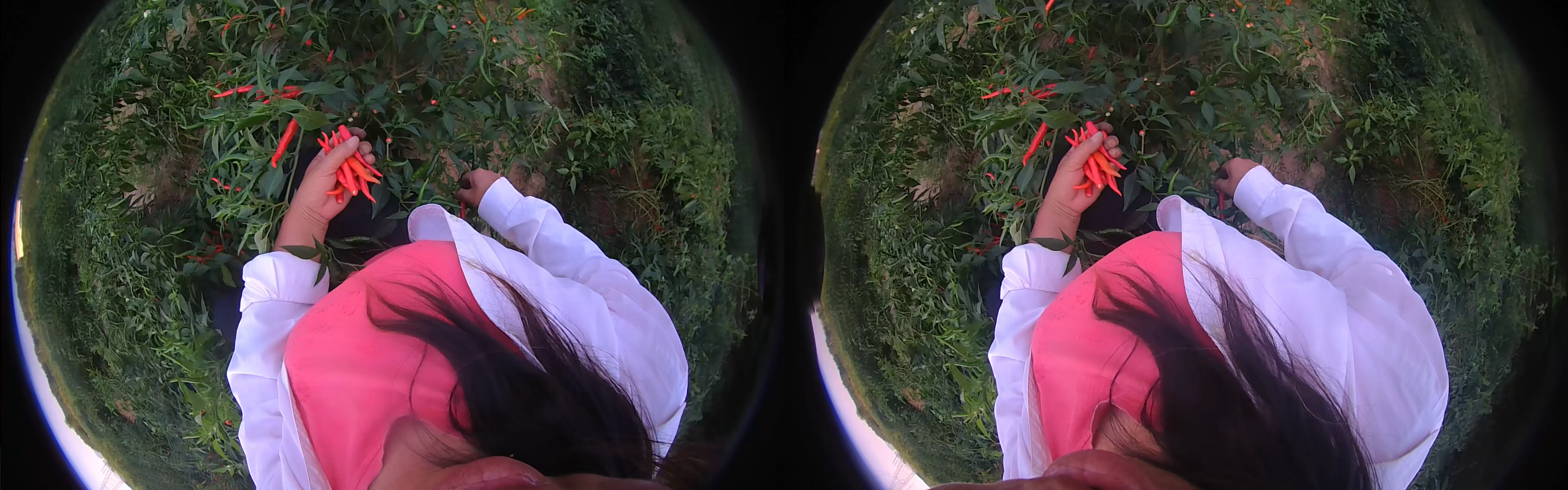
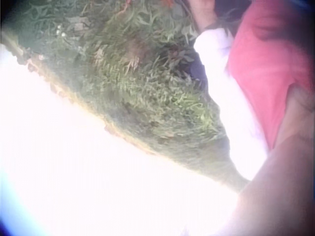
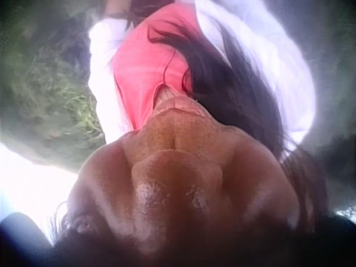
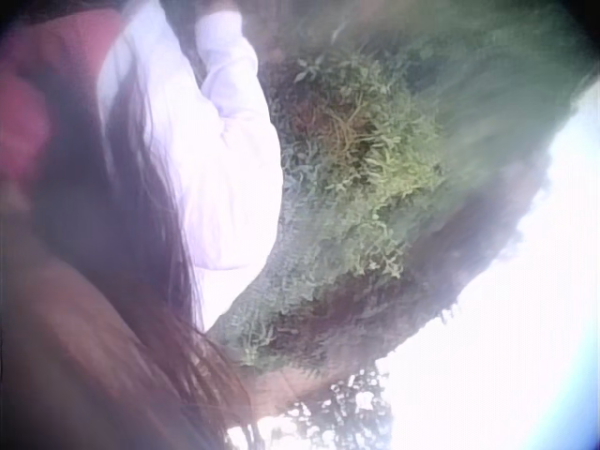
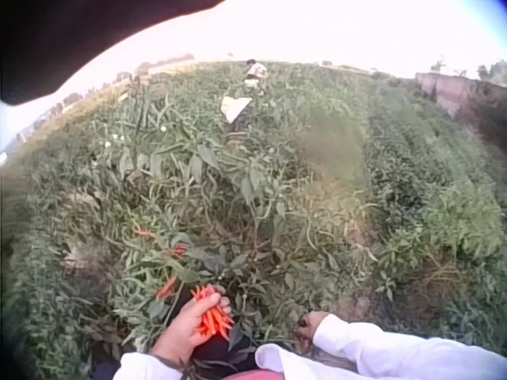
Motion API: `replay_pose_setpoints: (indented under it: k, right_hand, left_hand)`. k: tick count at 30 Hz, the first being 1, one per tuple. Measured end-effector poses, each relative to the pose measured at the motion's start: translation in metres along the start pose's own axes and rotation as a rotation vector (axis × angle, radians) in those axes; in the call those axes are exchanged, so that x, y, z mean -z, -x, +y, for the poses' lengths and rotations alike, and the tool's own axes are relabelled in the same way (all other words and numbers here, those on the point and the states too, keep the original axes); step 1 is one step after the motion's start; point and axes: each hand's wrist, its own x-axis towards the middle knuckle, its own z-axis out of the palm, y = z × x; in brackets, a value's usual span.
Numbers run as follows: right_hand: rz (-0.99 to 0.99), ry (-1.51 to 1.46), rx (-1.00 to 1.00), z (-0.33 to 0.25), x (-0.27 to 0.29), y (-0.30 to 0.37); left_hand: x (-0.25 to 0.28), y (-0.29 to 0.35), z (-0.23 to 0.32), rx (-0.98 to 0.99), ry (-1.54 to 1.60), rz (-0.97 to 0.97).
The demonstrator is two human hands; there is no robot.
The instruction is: The person picks red chili peppers from plants by hand, gathering them into a bundle in one hand while plucking more from the branches.
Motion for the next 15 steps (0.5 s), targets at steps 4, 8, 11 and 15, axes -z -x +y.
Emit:
replay_pose_setpoints:
  k: [4,8,11,15]
  right_hand:
    - [0.032,-0.134,-0.148,0.006,0.003,-0.003]
    - [-0.033,-0.009,-0.050,0.002,0.017,0.003]
    - [-0.071,0.172,0.137,-0.011,0.035,0.002]
    - [-0.280,0.230,0.377,-0.033,0.051,-0.005]
  left_hand:
    - [-0.022,0.020,0.010,0.045,-0.053,-0.045]
    - [-0.048,0.046,0.028,0.023,-0.109,-0.206]
    - [-0.061,0.063,0.045,-0.051,-0.093,-0.272]
    - [-0.062,0.089,0.064,-0.150,-0.010,-0.261]
